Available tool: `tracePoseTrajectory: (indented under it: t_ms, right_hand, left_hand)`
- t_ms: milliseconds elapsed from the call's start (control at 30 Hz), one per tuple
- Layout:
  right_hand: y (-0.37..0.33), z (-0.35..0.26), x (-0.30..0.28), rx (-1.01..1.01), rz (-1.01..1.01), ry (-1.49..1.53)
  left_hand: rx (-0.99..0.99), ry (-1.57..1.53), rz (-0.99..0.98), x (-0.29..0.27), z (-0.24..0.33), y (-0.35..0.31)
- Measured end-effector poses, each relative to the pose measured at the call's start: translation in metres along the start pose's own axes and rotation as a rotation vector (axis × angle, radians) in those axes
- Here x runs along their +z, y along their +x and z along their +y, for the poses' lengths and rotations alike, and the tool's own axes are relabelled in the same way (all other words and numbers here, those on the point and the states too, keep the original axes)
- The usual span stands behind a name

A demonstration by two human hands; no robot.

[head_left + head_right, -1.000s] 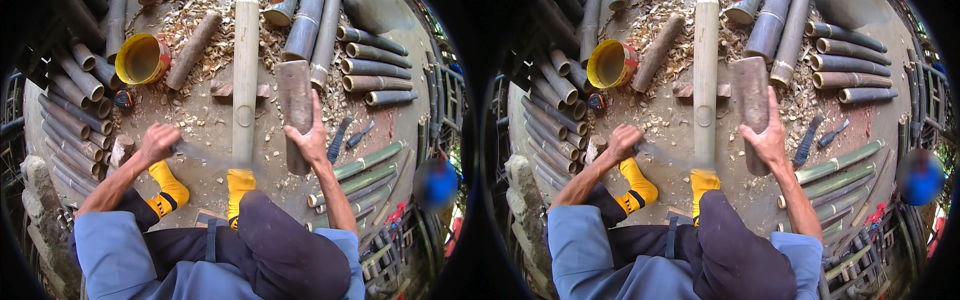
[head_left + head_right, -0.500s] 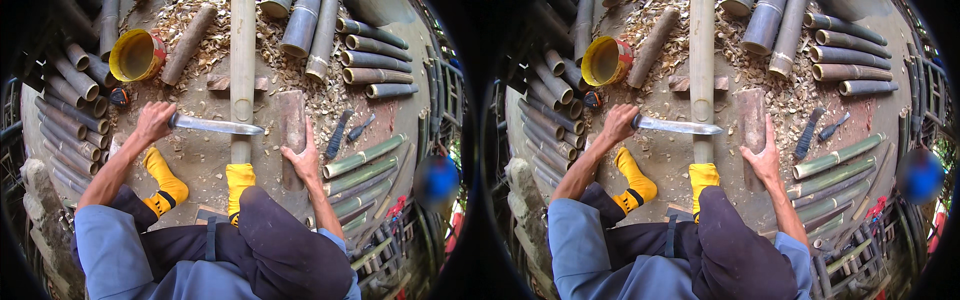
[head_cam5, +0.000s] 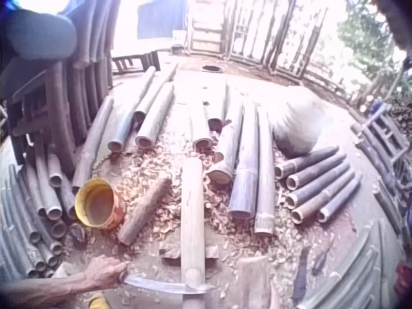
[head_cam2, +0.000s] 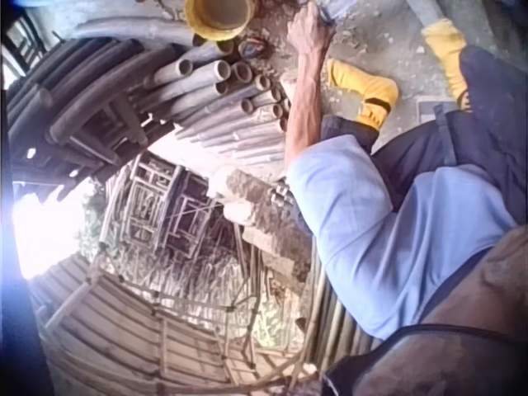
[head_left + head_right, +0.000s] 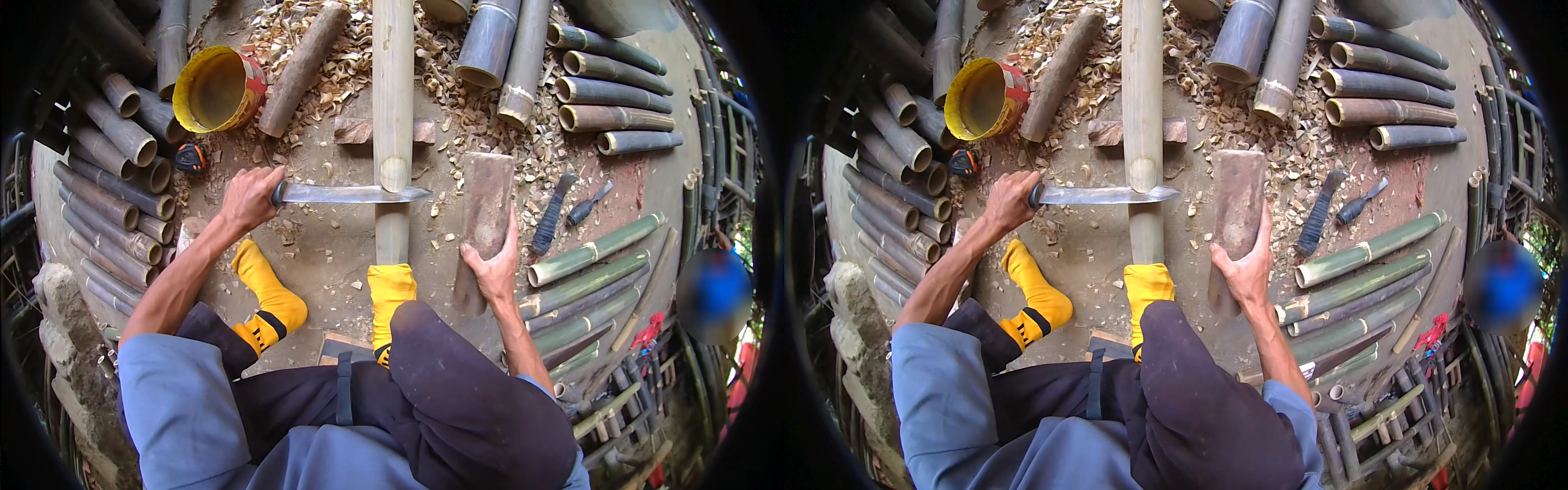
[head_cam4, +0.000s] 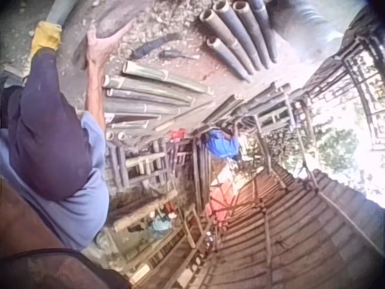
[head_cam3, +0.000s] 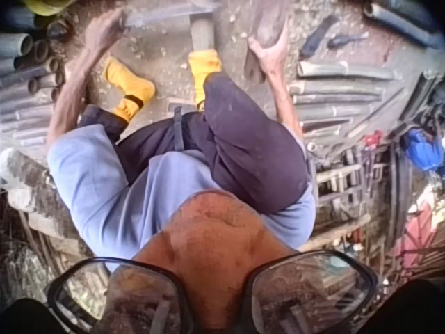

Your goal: The person measures, cuts, and drills bamboo poles using a tape measure, a knife, a wooden mallet, and a hand drill. The person also handles and arranges several bamboo poles on the ground.

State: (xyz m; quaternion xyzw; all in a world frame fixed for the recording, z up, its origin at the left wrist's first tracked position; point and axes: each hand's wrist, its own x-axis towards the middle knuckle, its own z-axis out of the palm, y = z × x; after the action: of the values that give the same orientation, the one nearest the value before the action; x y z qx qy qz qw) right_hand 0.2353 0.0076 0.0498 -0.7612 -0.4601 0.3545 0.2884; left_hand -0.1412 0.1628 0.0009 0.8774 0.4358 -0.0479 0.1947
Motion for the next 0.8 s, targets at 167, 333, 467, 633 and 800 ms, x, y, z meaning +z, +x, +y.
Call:
tracePoseTrajectory:
  t_ms: [167, 333, 467, 633, 800]
  right_hand:
    - [-0.011, 0.017, -0.007, -0.580, -0.188, -0.115]
    - [0.048, 0.025, 0.005, -1.041, -0.379, -0.298]
    - [0.038, -0.004, 0.018, -0.915, -0.543, -0.358]
    - [0.075, 0.017, 0.017, -0.869, -0.662, -0.254]
    - [0.044, -0.013, 0.009, -0.460, -0.431, -0.234]
  left_hand:
    - [0.090, 0.052, -0.029, -0.006, -0.023, 0.000]
    - [0.115, 0.062, -0.035, -0.005, -0.022, 0.019]
    - [0.078, 0.086, -0.045, -0.004, -0.029, 0.010]
    - [0.110, 0.111, 0.015, -0.008, -0.022, 0.017]
    - [-0.184, -0.546, -0.642, -0.068, -0.025, 0.061]
